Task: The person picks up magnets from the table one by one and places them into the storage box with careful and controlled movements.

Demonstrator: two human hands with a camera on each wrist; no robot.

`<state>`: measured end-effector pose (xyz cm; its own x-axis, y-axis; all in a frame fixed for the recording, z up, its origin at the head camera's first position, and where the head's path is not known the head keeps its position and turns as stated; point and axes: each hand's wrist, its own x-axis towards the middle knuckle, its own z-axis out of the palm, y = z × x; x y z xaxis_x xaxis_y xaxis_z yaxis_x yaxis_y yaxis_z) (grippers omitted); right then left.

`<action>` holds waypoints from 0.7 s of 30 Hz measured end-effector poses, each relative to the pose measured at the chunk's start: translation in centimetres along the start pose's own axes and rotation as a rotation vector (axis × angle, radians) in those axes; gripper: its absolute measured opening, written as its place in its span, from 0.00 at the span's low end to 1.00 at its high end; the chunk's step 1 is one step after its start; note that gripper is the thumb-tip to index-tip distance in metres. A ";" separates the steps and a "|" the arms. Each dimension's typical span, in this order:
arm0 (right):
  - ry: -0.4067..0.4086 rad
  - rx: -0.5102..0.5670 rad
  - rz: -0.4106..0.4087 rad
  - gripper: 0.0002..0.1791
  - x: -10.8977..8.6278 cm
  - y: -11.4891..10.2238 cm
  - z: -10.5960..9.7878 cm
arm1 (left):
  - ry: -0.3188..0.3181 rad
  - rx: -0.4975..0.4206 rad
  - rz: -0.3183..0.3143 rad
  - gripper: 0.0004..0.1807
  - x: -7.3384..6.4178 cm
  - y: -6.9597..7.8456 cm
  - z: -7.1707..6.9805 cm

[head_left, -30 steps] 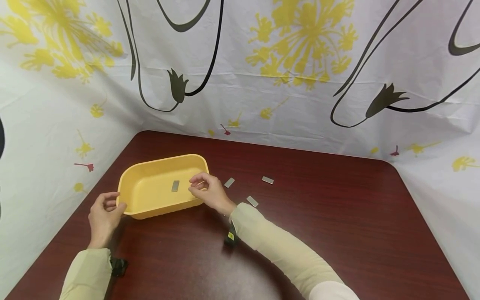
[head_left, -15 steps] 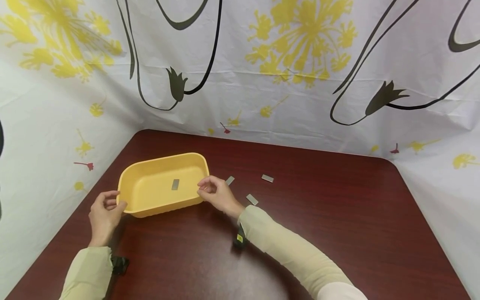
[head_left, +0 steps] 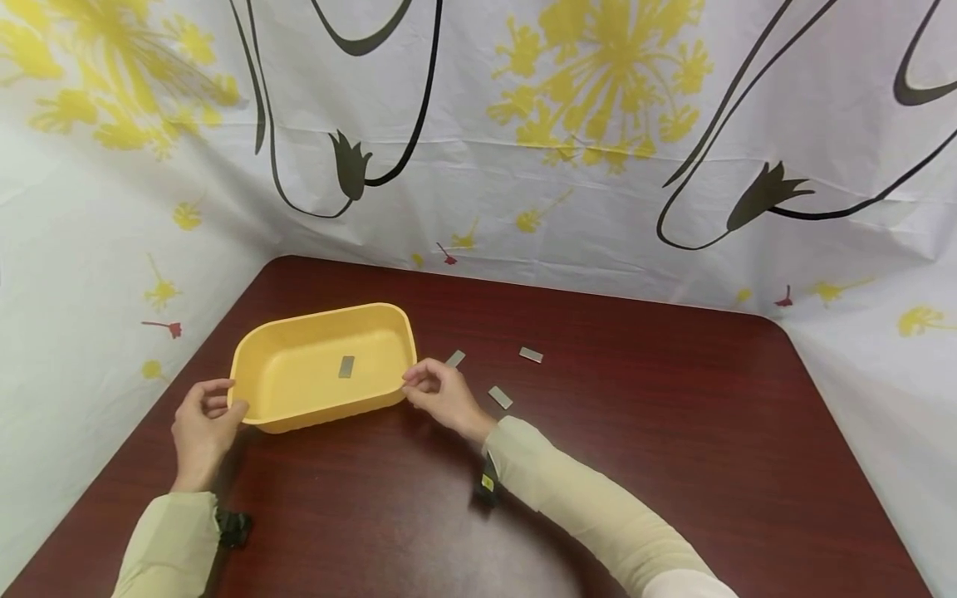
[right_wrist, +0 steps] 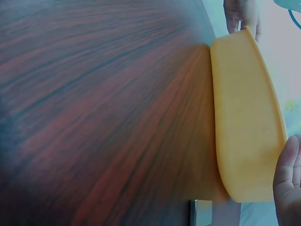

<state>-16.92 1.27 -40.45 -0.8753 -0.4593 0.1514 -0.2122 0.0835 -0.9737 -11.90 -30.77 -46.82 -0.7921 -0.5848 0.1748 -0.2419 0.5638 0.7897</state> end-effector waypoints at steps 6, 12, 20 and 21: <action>0.002 -0.013 0.007 0.09 -0.5 0.2 -0.5 | 0.004 -0.001 -0.016 0.18 0.5 -0.5 0.2; 0.008 -0.019 0.060 0.09 -0.9 0.4 -1.1 | -0.026 -0.014 -0.051 0.18 -1.6 4.3 -1.5; 0.034 -0.035 0.074 0.10 -1.2 1.0 -1.8 | -0.023 -0.023 -0.031 0.17 -1.7 4.0 -1.5; 0.036 -0.043 0.071 0.10 -1.3 1.1 -1.9 | -0.019 -0.021 -0.026 0.17 -1.8 4.0 -1.4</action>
<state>-16.84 3.59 -41.40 -0.9036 -0.4191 0.0889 -0.1666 0.1525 -0.9741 -10.68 -28.32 -43.13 -0.7960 -0.5881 0.1430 -0.2509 0.5357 0.8063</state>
